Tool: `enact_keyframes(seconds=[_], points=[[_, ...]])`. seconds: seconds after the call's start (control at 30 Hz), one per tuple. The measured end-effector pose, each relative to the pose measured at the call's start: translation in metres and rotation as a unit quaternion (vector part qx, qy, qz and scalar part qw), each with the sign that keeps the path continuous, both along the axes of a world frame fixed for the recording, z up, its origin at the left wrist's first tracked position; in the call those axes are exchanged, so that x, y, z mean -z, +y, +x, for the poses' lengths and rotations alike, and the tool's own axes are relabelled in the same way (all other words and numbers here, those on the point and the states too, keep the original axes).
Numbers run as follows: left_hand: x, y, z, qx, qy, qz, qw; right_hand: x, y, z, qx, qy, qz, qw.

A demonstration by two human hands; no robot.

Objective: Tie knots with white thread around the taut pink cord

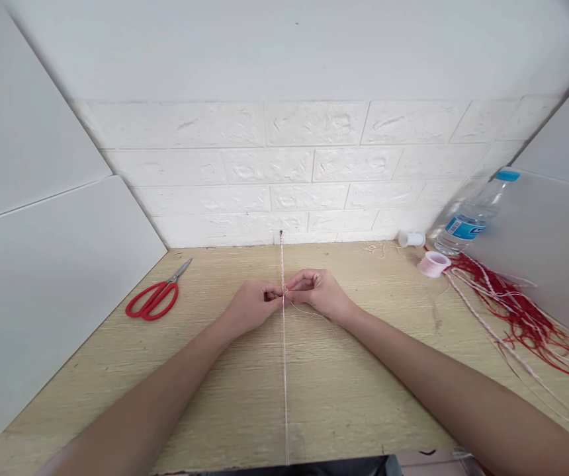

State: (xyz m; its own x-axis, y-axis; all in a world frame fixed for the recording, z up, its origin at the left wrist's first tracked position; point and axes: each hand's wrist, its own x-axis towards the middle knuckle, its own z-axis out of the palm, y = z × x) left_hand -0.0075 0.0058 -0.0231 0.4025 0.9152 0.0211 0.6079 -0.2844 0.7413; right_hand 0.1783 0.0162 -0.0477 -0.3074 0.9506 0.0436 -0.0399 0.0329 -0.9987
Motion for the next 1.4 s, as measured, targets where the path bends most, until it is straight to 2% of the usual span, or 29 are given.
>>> enact_keyframes(seconds=[0.5, 0.73, 0.9, 1.03, 1.2, 1.4], points=[[0.0027, 0.0013, 0.0002, -0.028, 0.005, 0.020, 0.999, -0.0048, -0.0088, -0.0048, 0.029, -0.039, 0.039, 0.998], [-0.0037, 0.0032, -0.0034, 0.047, -0.012, -0.015, 0.999, -0.0021, -0.0062, -0.0053, 0.038, -0.009, 0.033, 0.999], [0.0012, 0.0048, -0.0028, 0.025, 0.007, -0.002, 1.000, -0.0014, -0.0053, -0.0049, 0.033, 0.023, -0.004, 0.999], [0.0031, 0.0040, -0.0018, 0.033, 0.005, 0.015, 0.999, -0.0038, -0.0056, -0.0043, 0.004, 0.052, -0.043, 0.998], [0.0007, 0.0014, -0.0005, 0.036, -0.003, 0.043, 0.998, -0.0031, -0.0067, -0.0052, 0.033, 0.009, -0.003, 0.999], [-0.0020, 0.0014, -0.0012, -0.010, 0.013, 0.044, 0.999, -0.0022, -0.0068, -0.0047, 0.033, -0.002, 0.015, 0.999]])
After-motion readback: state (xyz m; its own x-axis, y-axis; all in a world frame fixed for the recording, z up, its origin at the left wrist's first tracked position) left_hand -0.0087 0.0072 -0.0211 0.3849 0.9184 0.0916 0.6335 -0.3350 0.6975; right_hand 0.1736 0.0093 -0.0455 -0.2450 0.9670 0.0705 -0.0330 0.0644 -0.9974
